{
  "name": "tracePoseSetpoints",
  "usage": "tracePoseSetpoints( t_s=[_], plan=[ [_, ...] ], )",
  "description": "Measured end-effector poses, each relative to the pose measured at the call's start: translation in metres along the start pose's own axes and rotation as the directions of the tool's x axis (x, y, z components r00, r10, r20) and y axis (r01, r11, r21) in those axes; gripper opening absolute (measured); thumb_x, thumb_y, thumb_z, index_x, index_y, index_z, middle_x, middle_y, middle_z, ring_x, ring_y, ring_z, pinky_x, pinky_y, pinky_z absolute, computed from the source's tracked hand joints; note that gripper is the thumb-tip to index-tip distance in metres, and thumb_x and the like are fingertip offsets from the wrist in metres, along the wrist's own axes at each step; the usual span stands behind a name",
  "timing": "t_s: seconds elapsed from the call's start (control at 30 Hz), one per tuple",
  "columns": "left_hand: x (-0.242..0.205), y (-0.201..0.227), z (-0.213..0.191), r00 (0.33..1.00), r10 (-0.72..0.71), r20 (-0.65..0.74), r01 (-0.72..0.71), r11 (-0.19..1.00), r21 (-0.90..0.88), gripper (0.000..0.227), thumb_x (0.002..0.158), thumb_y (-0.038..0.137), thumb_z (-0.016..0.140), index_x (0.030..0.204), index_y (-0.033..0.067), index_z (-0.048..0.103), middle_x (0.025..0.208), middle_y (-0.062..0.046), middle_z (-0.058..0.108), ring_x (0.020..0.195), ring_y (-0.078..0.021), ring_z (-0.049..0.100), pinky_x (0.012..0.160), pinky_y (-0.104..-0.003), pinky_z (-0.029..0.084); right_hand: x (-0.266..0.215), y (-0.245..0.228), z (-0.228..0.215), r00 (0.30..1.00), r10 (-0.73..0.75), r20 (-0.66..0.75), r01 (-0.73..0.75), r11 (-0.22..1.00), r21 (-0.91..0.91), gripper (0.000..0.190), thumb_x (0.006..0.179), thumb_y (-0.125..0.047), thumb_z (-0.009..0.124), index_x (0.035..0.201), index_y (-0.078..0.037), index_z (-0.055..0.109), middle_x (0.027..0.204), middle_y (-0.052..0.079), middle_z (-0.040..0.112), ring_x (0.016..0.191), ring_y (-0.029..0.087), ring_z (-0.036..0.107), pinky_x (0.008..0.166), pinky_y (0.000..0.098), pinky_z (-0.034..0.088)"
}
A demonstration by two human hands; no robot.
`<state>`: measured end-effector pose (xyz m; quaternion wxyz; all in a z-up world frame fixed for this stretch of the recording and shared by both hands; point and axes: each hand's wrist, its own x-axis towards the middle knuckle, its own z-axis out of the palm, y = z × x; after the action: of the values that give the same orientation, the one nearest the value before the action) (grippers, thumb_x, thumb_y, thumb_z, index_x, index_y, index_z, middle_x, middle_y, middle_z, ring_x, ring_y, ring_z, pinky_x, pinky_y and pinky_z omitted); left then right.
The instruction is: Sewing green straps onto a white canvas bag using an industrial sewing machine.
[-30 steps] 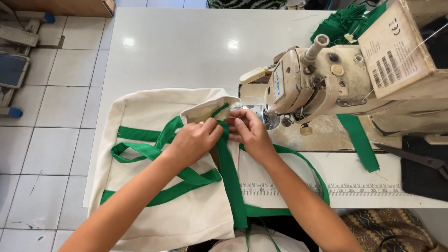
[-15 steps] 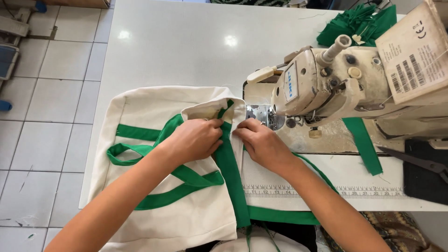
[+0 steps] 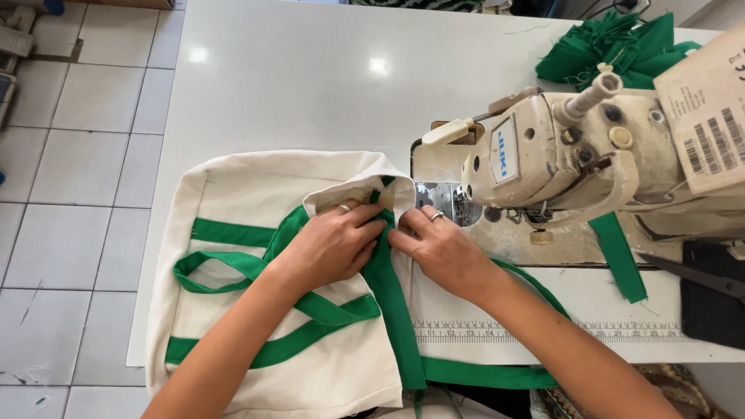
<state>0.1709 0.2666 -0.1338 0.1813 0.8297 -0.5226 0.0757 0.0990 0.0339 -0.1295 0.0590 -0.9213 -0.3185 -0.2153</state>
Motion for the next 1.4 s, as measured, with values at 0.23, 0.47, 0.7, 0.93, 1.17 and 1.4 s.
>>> tracePoseSetpoints(
  t_s=[0.23,0.47,0.7,0.93,1.17,1.4],
  plan=[
    [0.003,0.01,-0.009,0.999,0.039,-0.038,-0.037,0.998,0.052,0.029,0.092,0.026,0.059,0.116,0.0146,0.07,0.126,-0.007,0.066,0.123,-0.0325,0.06,0.088,-0.038,0.053,-0.023,0.008,0.003,0.996,0.091,0.008,-0.091,0.985,0.146,0.021,0.1,-0.005,0.054,0.104,-0.018,0.069,0.102,0.003,0.058,0.097,0.026,0.067,0.075,0.0332,0.058],
    [0.007,0.015,0.024,0.998,0.049,-0.032,-0.045,0.992,0.117,0.027,0.089,0.026,0.062,0.112,0.0135,0.07,0.119,-0.008,0.06,0.109,-0.0326,0.062,0.081,-0.039,0.054,-0.016,0.006,0.006,0.988,0.082,-0.129,-0.067,0.991,0.113,0.024,0.104,-0.015,0.052,0.109,-0.024,0.074,0.106,0.0,0.061,0.102,0.022,0.066,0.082,0.0366,0.055],
    [0.001,0.009,0.037,0.995,0.085,-0.048,-0.085,0.996,0.006,0.036,0.099,0.018,0.045,0.128,0.0073,0.063,0.121,-0.012,0.063,0.118,-0.0327,0.062,0.088,-0.038,0.054,0.0,-0.002,-0.009,0.973,0.144,-0.18,-0.104,0.971,0.216,0.019,0.103,-0.014,0.056,0.107,-0.018,0.075,0.106,0.002,0.068,0.107,0.026,0.07,0.091,0.0399,0.057],
    [0.001,0.006,0.039,0.992,0.121,-0.031,-0.121,0.993,-0.004,0.037,0.099,0.014,0.044,0.129,0.0087,0.064,0.127,-0.013,0.063,0.12,-0.034,0.062,0.089,-0.039,0.056,-0.001,-0.004,-0.01,0.955,0.207,-0.211,-0.145,0.95,0.276,0.014,0.101,-0.013,0.064,0.108,-0.013,0.076,0.105,0.005,0.074,0.103,0.027,0.073,0.091,0.0392,0.06],
    [-0.001,0.013,0.039,0.986,0.154,-0.058,-0.155,0.988,-0.013,0.036,0.094,0.014,0.052,0.127,0.0097,0.066,0.123,-0.012,0.061,0.119,-0.0343,0.061,0.088,-0.037,0.056,-0.006,-0.005,-0.008,0.96,0.173,-0.221,-0.12,0.965,0.235,0.016,0.102,-0.014,0.062,0.109,-0.012,0.076,0.11,0.007,0.075,0.107,0.027,0.073,0.095,0.0389,0.06],
    [-0.001,0.015,0.036,0.988,0.147,-0.037,-0.149,0.988,-0.045,0.036,0.091,0.013,0.056,0.124,0.0099,0.067,0.122,-0.013,0.06,0.118,-0.0348,0.061,0.085,-0.038,0.057,-0.012,-0.005,-0.006,0.972,0.176,-0.156,-0.144,0.97,0.196,0.02,0.101,-0.014,0.062,0.116,-0.014,0.075,0.117,0.005,0.074,0.113,0.025,0.071,0.099,0.0397,0.057]
  ],
)
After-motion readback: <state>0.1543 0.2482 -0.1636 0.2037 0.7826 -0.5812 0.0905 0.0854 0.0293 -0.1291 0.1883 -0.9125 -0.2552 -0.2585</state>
